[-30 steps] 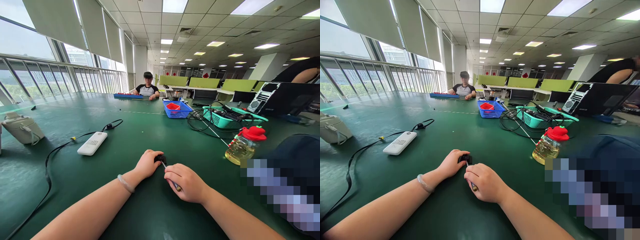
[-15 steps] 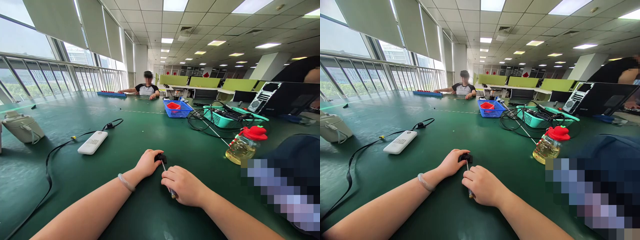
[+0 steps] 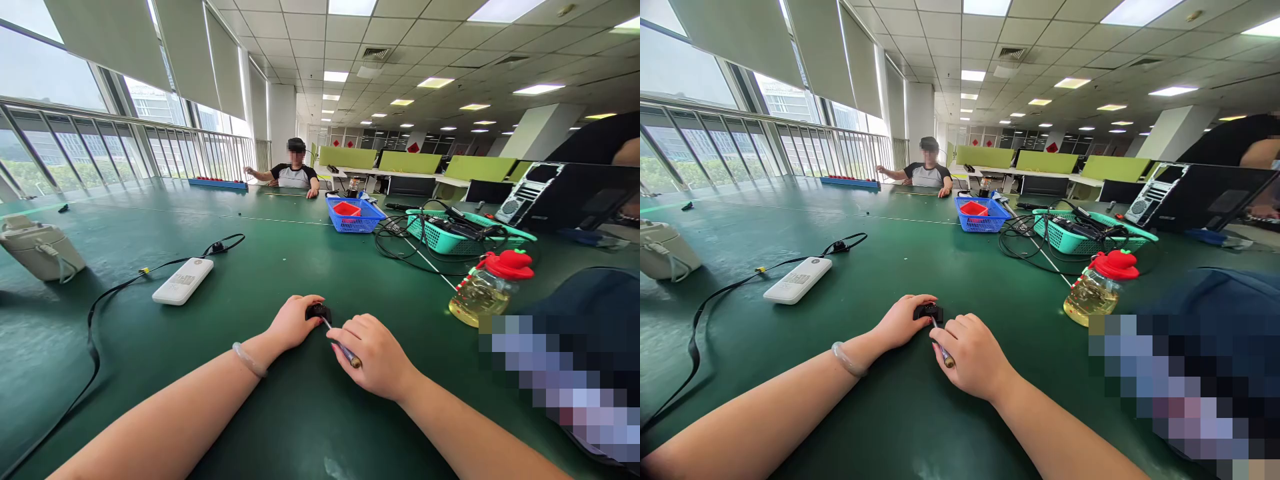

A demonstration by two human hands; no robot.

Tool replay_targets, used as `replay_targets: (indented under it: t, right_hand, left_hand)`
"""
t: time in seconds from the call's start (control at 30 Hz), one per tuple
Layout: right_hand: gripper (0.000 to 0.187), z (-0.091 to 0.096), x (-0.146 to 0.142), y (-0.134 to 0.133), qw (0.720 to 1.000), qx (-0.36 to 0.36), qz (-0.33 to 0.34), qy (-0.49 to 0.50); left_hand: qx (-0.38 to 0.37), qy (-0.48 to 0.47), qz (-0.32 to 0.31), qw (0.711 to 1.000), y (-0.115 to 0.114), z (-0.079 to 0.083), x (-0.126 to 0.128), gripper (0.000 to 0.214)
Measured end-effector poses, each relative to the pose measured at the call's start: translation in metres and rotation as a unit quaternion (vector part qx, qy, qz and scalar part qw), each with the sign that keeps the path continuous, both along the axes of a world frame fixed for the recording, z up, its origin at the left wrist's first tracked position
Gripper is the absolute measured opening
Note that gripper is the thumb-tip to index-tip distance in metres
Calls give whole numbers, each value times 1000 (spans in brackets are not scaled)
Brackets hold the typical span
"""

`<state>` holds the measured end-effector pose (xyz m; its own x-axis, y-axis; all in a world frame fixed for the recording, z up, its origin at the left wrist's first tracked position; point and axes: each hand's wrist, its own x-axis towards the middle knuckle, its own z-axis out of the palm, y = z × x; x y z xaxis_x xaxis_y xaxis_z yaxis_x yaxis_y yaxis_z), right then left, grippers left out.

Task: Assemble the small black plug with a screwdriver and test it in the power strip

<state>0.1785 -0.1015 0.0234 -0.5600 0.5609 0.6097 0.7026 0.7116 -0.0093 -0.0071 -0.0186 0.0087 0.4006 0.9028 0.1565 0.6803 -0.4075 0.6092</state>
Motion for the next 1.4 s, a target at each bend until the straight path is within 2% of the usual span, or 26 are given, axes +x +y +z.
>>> replay_targets:
  t: [0.17, 0.4, 0.9, 1.4]
  right_hand:
    - [12, -5, -1, 1, 996, -39, 43, -67]
    - [8, -6, -1, 1, 993, -68, 29, -97]
    - [8, -6, -3, 3, 991, -95, 20, -93]
    - [6, -7, -2, 3, 991, -97, 24, -85]
  left_hand:
    - [1, -6, 2, 1000, 0, -1, 0, 45]
    - [-9, -7, 4, 1000, 0, -1, 0, 40]
    - [-7, -15, 1, 1000, 0, 0, -1, 45]
    - [-4, 3, 2, 1000, 1, -1, -1, 40]
